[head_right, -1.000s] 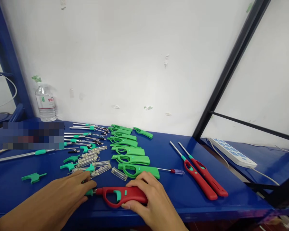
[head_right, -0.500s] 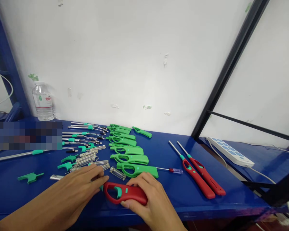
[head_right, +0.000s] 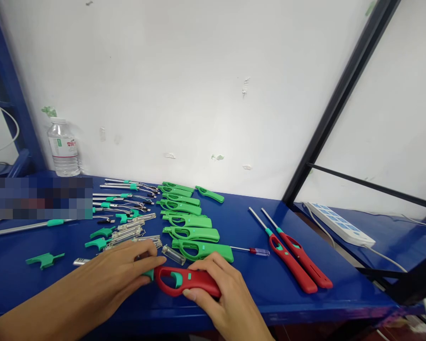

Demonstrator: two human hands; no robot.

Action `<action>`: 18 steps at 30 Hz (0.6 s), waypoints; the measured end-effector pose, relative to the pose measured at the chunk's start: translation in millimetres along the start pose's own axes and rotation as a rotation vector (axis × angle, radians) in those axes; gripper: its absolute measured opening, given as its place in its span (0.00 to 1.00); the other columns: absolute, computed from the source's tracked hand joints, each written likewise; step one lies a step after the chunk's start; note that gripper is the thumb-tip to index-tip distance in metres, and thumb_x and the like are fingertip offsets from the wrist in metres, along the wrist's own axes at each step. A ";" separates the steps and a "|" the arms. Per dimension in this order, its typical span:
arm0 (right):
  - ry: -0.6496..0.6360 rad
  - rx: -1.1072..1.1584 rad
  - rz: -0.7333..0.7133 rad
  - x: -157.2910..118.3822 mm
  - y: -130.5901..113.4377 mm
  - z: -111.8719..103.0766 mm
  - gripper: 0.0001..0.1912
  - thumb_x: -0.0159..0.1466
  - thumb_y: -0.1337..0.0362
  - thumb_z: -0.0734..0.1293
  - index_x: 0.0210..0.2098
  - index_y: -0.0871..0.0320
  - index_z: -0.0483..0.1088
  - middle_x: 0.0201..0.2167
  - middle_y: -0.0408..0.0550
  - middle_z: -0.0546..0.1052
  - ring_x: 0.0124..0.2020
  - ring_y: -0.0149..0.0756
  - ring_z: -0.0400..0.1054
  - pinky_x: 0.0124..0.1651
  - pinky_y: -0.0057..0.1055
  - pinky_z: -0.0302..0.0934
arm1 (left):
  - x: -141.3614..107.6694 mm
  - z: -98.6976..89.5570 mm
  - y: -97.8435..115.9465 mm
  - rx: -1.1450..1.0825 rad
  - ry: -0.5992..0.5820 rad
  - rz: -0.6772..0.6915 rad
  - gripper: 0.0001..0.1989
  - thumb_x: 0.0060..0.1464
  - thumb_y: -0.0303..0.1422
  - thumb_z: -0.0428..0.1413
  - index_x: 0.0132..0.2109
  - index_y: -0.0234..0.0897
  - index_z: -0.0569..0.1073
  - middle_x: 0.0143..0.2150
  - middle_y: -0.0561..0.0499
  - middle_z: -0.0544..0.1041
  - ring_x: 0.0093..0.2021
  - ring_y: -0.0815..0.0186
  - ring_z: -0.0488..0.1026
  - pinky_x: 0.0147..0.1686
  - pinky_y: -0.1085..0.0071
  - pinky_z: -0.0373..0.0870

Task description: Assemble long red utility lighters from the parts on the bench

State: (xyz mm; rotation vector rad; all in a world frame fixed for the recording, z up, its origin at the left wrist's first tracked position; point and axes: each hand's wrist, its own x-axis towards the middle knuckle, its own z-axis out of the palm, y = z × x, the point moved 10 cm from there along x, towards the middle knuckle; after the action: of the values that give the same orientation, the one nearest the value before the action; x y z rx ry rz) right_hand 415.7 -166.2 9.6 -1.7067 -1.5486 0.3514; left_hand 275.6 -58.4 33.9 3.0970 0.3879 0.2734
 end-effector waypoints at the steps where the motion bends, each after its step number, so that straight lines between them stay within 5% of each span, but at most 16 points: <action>1: 0.005 0.002 0.001 0.0 0.3 -0.2 0.07 0.76 0.56 0.72 0.52 0.44 0.81 0.46 0.40 0.81 0.47 0.38 0.77 0.53 0.30 0.64 | -0.3 -2.2 -2.3 0.003 -0.006 -0.021 0.21 0.67 0.18 0.58 0.58 0.46 0.82 0.57 0.47 0.84 0.54 0.51 0.84 0.53 0.57 0.82; 5: 0.044 0.013 -0.007 -1.6 1.9 -3.1 0.10 0.79 0.53 0.68 0.52 0.47 0.80 0.47 0.44 0.83 0.49 0.40 0.77 0.55 0.33 0.64 | -1.2 -10.1 -11.9 0.022 -0.019 -0.096 0.16 0.72 0.24 0.57 0.60 0.40 0.82 0.59 0.39 0.84 0.57 0.42 0.84 0.57 0.45 0.80; 18: 0.124 0.044 0.016 -0.1 6.9 -12.3 0.06 0.68 0.55 0.78 0.42 0.49 0.84 0.38 0.42 0.84 0.41 0.40 0.77 0.48 0.33 0.65 | -5.6 15.5 -3.3 -0.067 -0.022 -0.012 0.16 0.76 0.22 0.50 0.55 0.42 0.79 0.55 0.46 0.84 0.53 0.49 0.83 0.53 0.53 0.75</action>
State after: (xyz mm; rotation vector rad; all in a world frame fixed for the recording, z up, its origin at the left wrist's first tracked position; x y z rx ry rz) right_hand 428.8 -170.3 12.8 -1.6754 -1.4280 0.2803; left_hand 272.1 -56.4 17.5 3.0286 0.3890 0.2471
